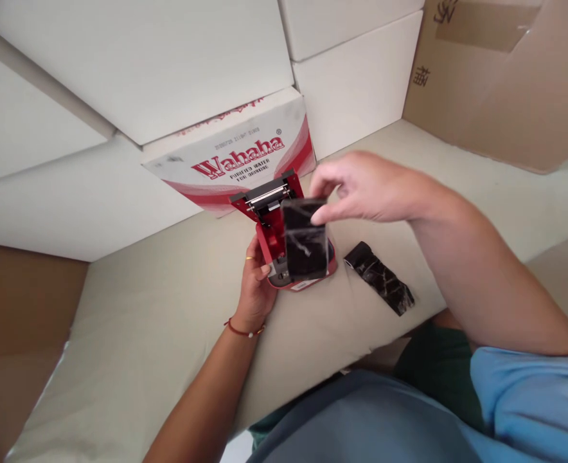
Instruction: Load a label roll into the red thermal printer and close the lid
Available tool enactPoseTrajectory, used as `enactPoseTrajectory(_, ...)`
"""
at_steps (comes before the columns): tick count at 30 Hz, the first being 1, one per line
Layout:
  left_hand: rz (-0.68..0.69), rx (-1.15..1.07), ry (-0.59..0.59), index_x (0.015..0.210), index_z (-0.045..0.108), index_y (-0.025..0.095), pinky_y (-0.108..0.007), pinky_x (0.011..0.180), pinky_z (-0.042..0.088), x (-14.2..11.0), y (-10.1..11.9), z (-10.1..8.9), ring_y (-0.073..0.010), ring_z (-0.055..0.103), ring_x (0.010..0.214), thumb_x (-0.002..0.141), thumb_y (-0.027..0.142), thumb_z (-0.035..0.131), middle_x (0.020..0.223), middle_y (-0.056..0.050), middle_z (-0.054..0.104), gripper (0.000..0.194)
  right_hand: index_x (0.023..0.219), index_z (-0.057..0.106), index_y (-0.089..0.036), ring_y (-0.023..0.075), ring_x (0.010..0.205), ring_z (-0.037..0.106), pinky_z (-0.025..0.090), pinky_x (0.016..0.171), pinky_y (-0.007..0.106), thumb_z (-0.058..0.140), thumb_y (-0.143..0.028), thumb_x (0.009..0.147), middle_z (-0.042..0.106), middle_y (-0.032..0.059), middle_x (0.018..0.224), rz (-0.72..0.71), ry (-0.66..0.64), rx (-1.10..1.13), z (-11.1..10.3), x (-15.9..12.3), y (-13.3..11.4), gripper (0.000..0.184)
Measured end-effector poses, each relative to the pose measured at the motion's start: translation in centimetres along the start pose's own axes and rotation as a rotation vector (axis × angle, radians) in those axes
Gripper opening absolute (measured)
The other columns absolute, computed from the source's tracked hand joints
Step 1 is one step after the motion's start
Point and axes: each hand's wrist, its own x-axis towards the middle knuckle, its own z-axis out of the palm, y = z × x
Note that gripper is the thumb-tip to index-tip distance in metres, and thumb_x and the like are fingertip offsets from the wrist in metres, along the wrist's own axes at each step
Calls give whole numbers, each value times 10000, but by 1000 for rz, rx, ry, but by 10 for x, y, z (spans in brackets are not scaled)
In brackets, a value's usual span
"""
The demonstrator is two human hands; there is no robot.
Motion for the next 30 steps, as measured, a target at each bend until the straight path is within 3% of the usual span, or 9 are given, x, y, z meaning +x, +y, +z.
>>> enactPoseTrajectory(3,-14,-4,2,1555,595,353,-508,1276,487,0,-1,-1,-360,528,1569,788,568,914,1648,-76,596,858,1122,826,-212,181,824,744,561,772,369,811,-656,895,839,35,970,172,74,105,-17,-14,53,498)
enactPoseTrajectory(6,-28,-15,23,1549,605,362,-488,1265,506,1,-2,-3,-356,500,1596,772,546,920,1702,-66,549,858,1017,826,-221,214,841,767,588,771,368,840,-502,865,854,45,961,350,-65,76,-5,-19,98,319)
enactPoseTrajectory(8,-30,-12,22,1536,615,360,-484,1245,525,1,-2,-4,-352,525,1574,768,544,922,1688,-68,562,847,1001,830,-214,225,851,768,585,776,357,806,-359,849,854,45,953,426,-150,-45,9,-21,110,211)
enactPoseTrajectory(10,-32,-3,9,1537,610,366,-482,1230,535,1,-1,-4,-342,549,1550,786,546,911,1669,-64,578,828,1054,839,-199,226,877,765,575,796,350,753,-292,854,854,65,1020,426,-110,-187,23,-25,106,237)
enactPoseTrajectory(13,-32,-10,1,1537,612,365,-475,1228,535,1,0,-4,-333,564,1532,789,539,910,1644,-64,599,823,1195,826,-200,214,969,768,572,873,348,642,-295,950,829,96,1211,220,45,-232,39,-37,82,321)
enactPoseTrajectory(16,-22,-17,10,1525,625,357,-483,1236,526,1,0,-3,-338,569,1527,785,533,909,1630,-68,610,812,1220,825,-239,203,1037,783,566,892,326,595,-242,987,832,66,1244,59,-152,-187,51,-46,54,327)
enactPoseTrajectory(19,-25,-10,9,1518,628,362,-475,1225,531,1,0,-3,-334,578,1517,792,523,903,1628,-62,613,793,1213,835,-286,216,1012,798,527,775,311,583,-182,987,848,40,1209,129,-353,-357,61,-52,37,354)
enactPoseTrajectory(23,-18,-25,17,1505,649,361,-454,1227,529,1,1,-1,-329,545,1551,776,507,914,1655,-53,592,789,1267,817,-296,251,959,791,463,668,314,665,-199,941,831,62,1191,148,-399,-547,65,-57,29,372)
enactPoseTrajectory(30,-10,-46,6,1513,641,352,-491,1283,486,2,-1,0,-347,525,1572,769,500,925,1651,-53,600,810,1326,798,-282,290,1064,786,522,750,330,736,-167,907,799,87,1302,211,-531,-545,59,-57,16,439)
